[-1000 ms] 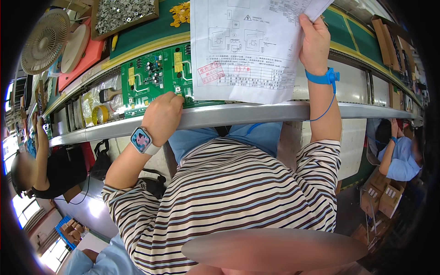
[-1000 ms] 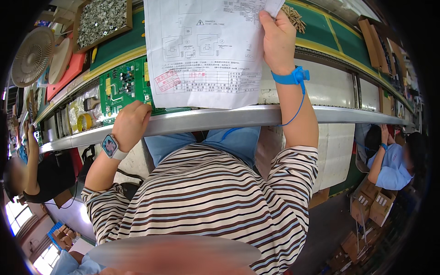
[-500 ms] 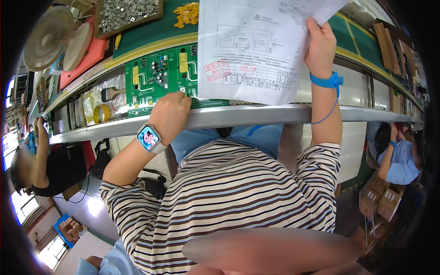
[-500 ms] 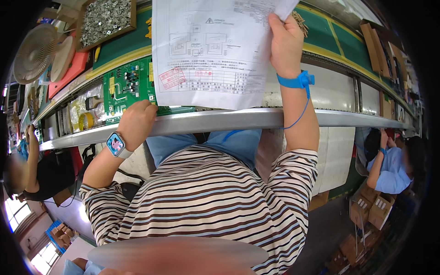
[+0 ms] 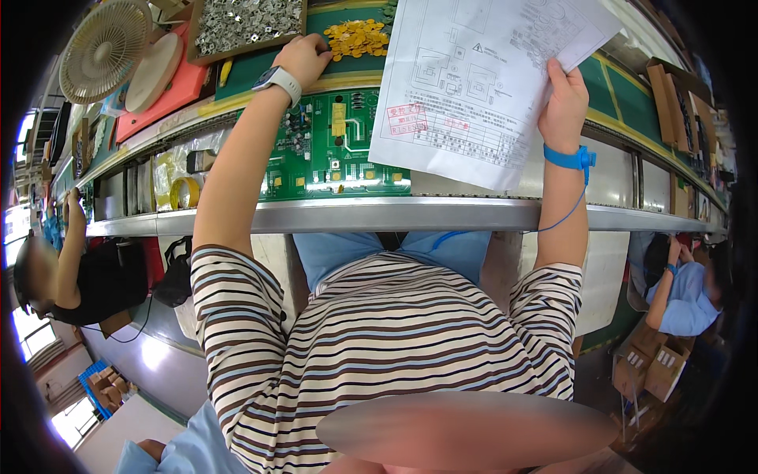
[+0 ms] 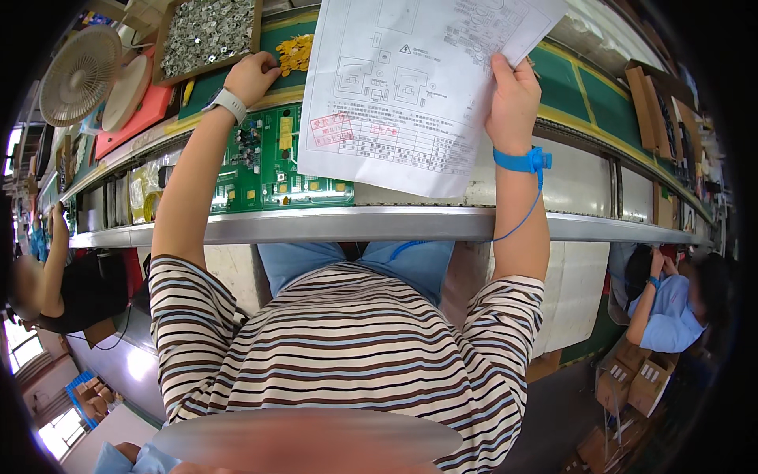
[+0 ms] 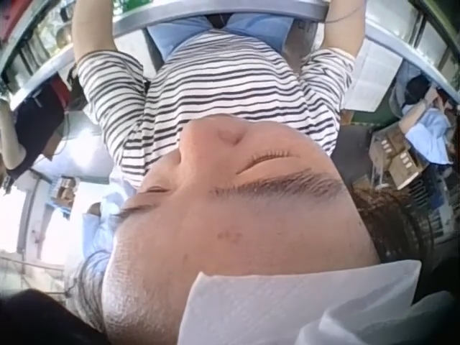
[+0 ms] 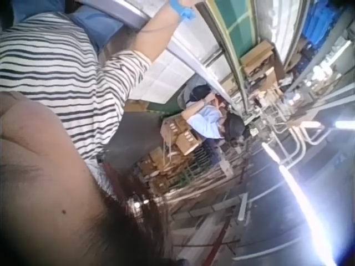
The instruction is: The person assembles electronic components onto printed circuit boards by hand, using pliers to manipulate the components.
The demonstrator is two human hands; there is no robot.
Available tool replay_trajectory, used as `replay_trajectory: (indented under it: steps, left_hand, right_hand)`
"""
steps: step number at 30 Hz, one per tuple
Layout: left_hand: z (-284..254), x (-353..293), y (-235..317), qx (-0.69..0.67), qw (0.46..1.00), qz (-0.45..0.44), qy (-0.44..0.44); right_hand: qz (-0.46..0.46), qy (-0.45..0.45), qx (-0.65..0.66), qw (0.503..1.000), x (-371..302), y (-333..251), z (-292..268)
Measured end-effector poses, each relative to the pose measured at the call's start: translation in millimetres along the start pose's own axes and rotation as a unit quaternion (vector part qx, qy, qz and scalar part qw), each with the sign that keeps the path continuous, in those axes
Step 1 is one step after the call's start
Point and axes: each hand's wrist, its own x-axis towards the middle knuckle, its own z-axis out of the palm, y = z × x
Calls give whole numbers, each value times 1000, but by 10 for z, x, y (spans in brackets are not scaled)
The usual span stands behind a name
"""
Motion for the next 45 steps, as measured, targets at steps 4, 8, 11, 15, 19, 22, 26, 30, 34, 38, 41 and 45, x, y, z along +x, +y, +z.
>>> replay_trajectory:
  steps: [4,8,11,15,19,22,26,30,34,38,41,45]
  left_hand:
    - [-85,102,60,-37,994,-29,-100]
    - [-133,73,88,-26,991,-27,-125]
    - [-20,1,-65,10,998,53,-41]
    - [-193,-189,21,-18,999,45,-3]
    - [-750,-920,105,-126,989,72,9]
    - [-988,-1459,44,-142,986,-1,-88]
    - [-1037,-1925,-142,-124,980,-64,-143]
    - [-980,-2108,-224,-116,983,-42,-134]
    - [-1007,-2112,-186,-71,987,3,-144]
    - [-988,-2100,-179,-26,989,45,-136]
    - [-978,-2094,-185,-24,987,47,-155]
    - [-960,-2073,-217,-29,985,51,-163]
  right_hand:
    - [-3,1,-20,1000,20,-7,-25]
    - [2,-3,-10,1000,25,-1,-19]
    - [10,-5,13,1000,30,15,21]
    - [17,1,1,1000,12,-5,-19]
    - [11,-7,15,1000,-27,-40,9]
    - [4,-23,14,1000,-51,-48,21]
    - [12,-36,21,999,-44,-22,32]
    - [15,-32,20,999,-37,-4,46]
    - [15,-27,22,999,-59,-24,67]
    - [16,-32,21,999,-46,-15,41]
    - [14,-34,16,999,-48,-21,44]
    - [13,-39,20,999,-40,-13,33]
